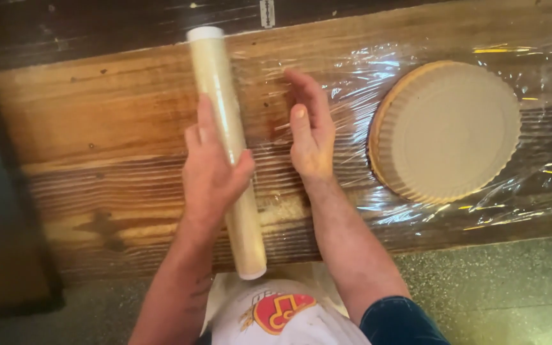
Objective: The person uses plastic wrap to cover several pies and empty pie pans on a wooden table, tearing the film from a large roll and smoothing it over the containers by hand.
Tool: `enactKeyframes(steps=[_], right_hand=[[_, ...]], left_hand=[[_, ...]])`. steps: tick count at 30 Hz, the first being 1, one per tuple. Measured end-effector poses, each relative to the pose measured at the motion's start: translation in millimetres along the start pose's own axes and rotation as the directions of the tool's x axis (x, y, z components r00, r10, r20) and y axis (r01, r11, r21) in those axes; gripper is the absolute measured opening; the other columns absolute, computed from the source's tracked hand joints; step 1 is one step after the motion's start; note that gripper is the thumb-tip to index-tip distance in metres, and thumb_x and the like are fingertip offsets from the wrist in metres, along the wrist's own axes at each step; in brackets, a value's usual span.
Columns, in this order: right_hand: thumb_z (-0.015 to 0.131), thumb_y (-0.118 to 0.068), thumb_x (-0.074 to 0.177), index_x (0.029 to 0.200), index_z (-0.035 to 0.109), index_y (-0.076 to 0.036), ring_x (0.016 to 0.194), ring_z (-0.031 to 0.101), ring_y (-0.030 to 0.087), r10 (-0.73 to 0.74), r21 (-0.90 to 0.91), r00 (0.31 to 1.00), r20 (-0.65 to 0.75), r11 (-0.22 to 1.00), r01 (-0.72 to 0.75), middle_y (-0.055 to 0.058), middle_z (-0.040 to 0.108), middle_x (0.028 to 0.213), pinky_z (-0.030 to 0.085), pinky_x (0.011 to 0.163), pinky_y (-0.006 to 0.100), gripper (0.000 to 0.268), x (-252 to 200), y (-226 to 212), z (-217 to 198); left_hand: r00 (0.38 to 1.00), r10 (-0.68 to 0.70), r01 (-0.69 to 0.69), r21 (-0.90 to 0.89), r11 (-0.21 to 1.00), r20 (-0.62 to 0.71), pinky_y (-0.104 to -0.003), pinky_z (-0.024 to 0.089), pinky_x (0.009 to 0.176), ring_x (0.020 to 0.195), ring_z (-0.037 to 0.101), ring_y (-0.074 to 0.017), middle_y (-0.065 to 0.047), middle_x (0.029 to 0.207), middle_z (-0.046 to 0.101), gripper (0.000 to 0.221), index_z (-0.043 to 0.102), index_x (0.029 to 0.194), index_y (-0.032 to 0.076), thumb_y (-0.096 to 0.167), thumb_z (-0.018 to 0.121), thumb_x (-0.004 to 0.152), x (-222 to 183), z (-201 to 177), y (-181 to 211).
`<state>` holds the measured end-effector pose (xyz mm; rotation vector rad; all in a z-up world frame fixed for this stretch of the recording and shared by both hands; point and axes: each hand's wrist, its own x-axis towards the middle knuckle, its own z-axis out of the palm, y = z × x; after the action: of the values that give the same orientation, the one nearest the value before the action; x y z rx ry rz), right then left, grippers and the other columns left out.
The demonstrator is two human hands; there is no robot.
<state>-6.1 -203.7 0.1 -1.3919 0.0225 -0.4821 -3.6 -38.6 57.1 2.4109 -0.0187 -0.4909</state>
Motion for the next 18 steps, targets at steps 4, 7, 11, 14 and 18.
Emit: enactKeyframes(steps=[4, 7, 11, 14, 18], right_hand=[[0.047, -0.033, 0.113, 0.149, 0.047, -0.002, 0.146, 0.047, 0.030, 0.018, -0.029, 1.000, 0.024, 0.999, -0.017, 0.018, 0.055, 0.150, 0.035, 0.126, 0.047, 0.047, -2, 0, -3], [0.049, -0.033, 0.113, 0.150, 0.047, -0.004, 0.147, 0.045, 0.029, 0.026, -0.019, 0.999, 0.034, 0.999, -0.026, 0.016, 0.054, 0.151, 0.034, 0.127, 0.046, 0.047, -1, 0, -4], [0.050, -0.032, 0.112, 0.150, 0.047, -0.004, 0.147, 0.045, 0.029, 0.016, -0.026, 1.000, 0.026, 1.000, -0.015, 0.017, 0.054, 0.151, 0.034, 0.126, 0.047, 0.047, -2, 3, -4], [0.052, -0.034, 0.112, 0.150, 0.047, -0.003, 0.147, 0.045, 0.029, 0.012, -0.017, 0.999, 0.037, 1.000, -0.011, 0.017, 0.054, 0.151, 0.033, 0.126, 0.047, 0.050, -3, 5, -3], [0.049, -0.036, 0.112, 0.151, 0.045, -0.002, 0.147, 0.044, 0.029, -0.052, -0.034, 0.996, 0.076, 0.998, 0.055, 0.017, 0.053, 0.152, 0.033, 0.126, 0.048, 0.052, -2, 1, -2]], left_hand=[[0.989, 0.054, -0.016, 0.258, 0.966, -0.140, -0.065, 0.059, 0.068, 0.086, 0.067, -0.0585, -0.027, 0.124, 0.047, 0.107, 0.015, 0.166, 0.014, 0.024, 0.076, 0.080, 6, -4, -14], [0.976, 0.109, -0.018, 0.433, 0.901, -0.188, -0.061, 0.061, 0.063, 0.080, 0.070, -0.0512, -0.020, 0.124, 0.046, 0.107, 0.020, 0.167, 0.020, 0.029, 0.078, 0.078, 12, -10, -22], [0.979, 0.103, -0.037, 0.348, 0.937, -0.174, -0.062, 0.061, 0.066, 0.085, 0.070, -0.0508, -0.018, 0.125, 0.045, 0.106, 0.020, 0.167, 0.025, 0.028, 0.076, 0.077, 6, -1, -27], [0.982, 0.084, -0.025, 0.323, 0.946, -0.172, -0.063, 0.061, 0.068, 0.086, 0.070, -0.0504, -0.017, 0.126, 0.045, 0.103, 0.020, 0.166, 0.028, 0.032, 0.076, 0.079, 5, -2, -25], [0.960, 0.145, 0.000, 0.519, 0.855, -0.238, -0.061, 0.060, 0.073, 0.110, 0.068, -0.0415, -0.013, 0.144, 0.044, 0.116, 0.022, 0.167, 0.026, 0.060, 0.084, 0.075, 2, -8, -5]])
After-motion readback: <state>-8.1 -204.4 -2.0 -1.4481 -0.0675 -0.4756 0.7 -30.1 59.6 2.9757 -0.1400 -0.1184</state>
